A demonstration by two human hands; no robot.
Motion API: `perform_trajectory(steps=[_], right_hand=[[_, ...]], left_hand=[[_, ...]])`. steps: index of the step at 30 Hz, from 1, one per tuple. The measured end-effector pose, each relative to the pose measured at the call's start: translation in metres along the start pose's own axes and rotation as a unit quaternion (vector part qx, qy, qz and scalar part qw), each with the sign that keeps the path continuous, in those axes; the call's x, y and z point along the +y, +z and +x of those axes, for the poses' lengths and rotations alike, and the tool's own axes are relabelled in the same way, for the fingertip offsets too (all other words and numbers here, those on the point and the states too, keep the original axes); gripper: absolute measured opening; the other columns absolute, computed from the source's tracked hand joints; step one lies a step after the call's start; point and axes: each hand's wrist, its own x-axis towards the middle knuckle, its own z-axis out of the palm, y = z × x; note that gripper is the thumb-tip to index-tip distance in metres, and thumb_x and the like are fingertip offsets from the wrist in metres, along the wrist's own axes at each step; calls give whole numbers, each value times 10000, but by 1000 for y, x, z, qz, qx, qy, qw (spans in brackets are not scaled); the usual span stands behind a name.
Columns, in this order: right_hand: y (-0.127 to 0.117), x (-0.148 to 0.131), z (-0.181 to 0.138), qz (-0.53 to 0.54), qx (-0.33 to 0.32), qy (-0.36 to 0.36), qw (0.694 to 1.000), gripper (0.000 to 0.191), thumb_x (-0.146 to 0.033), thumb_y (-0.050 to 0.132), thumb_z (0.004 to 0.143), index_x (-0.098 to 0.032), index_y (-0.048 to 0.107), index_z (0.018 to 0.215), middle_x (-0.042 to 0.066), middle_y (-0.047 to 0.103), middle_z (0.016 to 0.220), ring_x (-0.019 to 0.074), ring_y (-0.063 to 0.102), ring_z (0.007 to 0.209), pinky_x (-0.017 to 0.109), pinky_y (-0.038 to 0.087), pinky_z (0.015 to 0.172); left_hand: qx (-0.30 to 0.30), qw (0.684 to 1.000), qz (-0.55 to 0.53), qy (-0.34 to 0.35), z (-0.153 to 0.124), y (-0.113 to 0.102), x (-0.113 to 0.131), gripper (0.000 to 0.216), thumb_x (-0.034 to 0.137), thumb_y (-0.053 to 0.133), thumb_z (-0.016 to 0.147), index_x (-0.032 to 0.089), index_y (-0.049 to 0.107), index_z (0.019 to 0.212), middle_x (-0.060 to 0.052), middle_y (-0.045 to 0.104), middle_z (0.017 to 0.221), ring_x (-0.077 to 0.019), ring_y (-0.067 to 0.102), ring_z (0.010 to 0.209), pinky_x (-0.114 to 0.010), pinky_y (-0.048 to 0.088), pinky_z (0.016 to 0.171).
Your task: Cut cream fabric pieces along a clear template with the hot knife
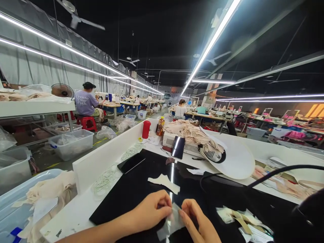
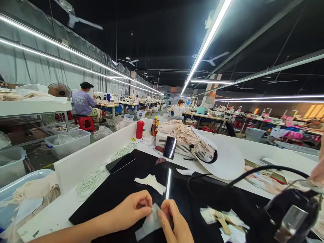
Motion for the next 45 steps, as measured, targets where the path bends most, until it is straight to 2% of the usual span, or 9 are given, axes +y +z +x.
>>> perform_trajectory(steps=[5, 10, 15, 21, 27, 32, 37, 41, 45], right_hand=[[0, -6, 30, -39, 36, 7, 999, 353, -558, 489, 956, -262, 659, 870, -7, 657, 787, 173, 620, 699, 254, 498, 654], [13, -5, 68, -94, 75, 33, 992, 297, -468, 473, 982, -276, 694, 930, 4, 702, 928, 202, 648, 805, 313, 478, 732], [22, 2, 95, -179, 70, 46, 980, 232, -345, 492, 1007, -260, 700, 951, 20, 708, 942, 241, 649, 929, 333, 447, 750], [31, 9, 102, -283, 53, 34, 957, 211, -267, 532, 1022, -217, 720, 940, 33, 708, 882, 249, 625, 884, 357, 423, 776], [40, 15, 101, -342, 56, 15, 938, 177, -228, 571, 1015, -193, 724, 934, 26, 707, 883, 229, 623, 862, 346, 410, 745], [45, 21, 98, -357, 78, -14, 931, 181, -206, 583, 994, -194, 722, 880, 42, 700, 866, 234, 618, 832, 343, 393, 705], [40, 8, 94, -335, 105, -63, 934, 164, -130, 556, 971, -197, 705, 971, 78, 694, 1029, 268, 629, 943, 395, 445, 805], [28, -14, 64, -286, 98, -123, 945, 167, -124, 548, 971, -226, 663, 1036, 71, 689, 1096, 263, 638, 1034, 399, 474, 866], [13, -14, 4, -243, 52, -184, 951, 141, -147, 587, 958, -268, 634, 1013, -11, 715, 995, 177, 674, 920, 306, 502, 842]], left_hand=[[51, 998, -27, -17, 29, -14, -5, 288, 222, 603, 796, 191, 533, 1073, 54, 583, 797, -94, 561, 645, -221, 431, 650], [90, 995, 41, 7, 67, -36, -8, 330, 260, 584, 828, 188, 533, 1146, 41, 580, 821, -110, 537, 589, -232, 415, 559], [106, 979, 164, 51, 92, -51, -13, 305, 235, 617, 851, 194, 599, 1153, 24, 642, 821, -156, 585, 699, -272, 440, 694], [99, 950, 289, 61, 95, -49, -27, 354, 159, 578, 889, 200, 610, 1239, -34, 699, 941, -226, 654, 890, -315, 462, 828], [85, 927, 360, 67, 94, -46, -39, 375, 150, 565, 909, 204, 600, 1279, -53, 704, 1042, -229, 664, 950, -311, 481, 863], [83, 911, 401, 59, 93, -44, -39, 371, 153, 553, 927, 201, 595, 1292, -56, 695, 1061, -213, 667, 939, -299, 498, 857], [94, 885, 452, 65, 88, -43, -27, 346, 150, 572, 936, 162, 599, 1281, -105, 650, 1191, -256, 623, 1062, -383, 495, 953], [108, 865, 480, 94, 78, -44, -11, 315, 158, 536, 977, 151, 598, 1286, -118, 623, 1246, -284, 570, 1145, -451, 464, 1018], [88, 863, 478, 139, 63, -35, 1, 285, 174, 521, 997, 180, 614, 1267, -87, 632, 1222, -264, 582, 1123, -431, 467, 1021]])
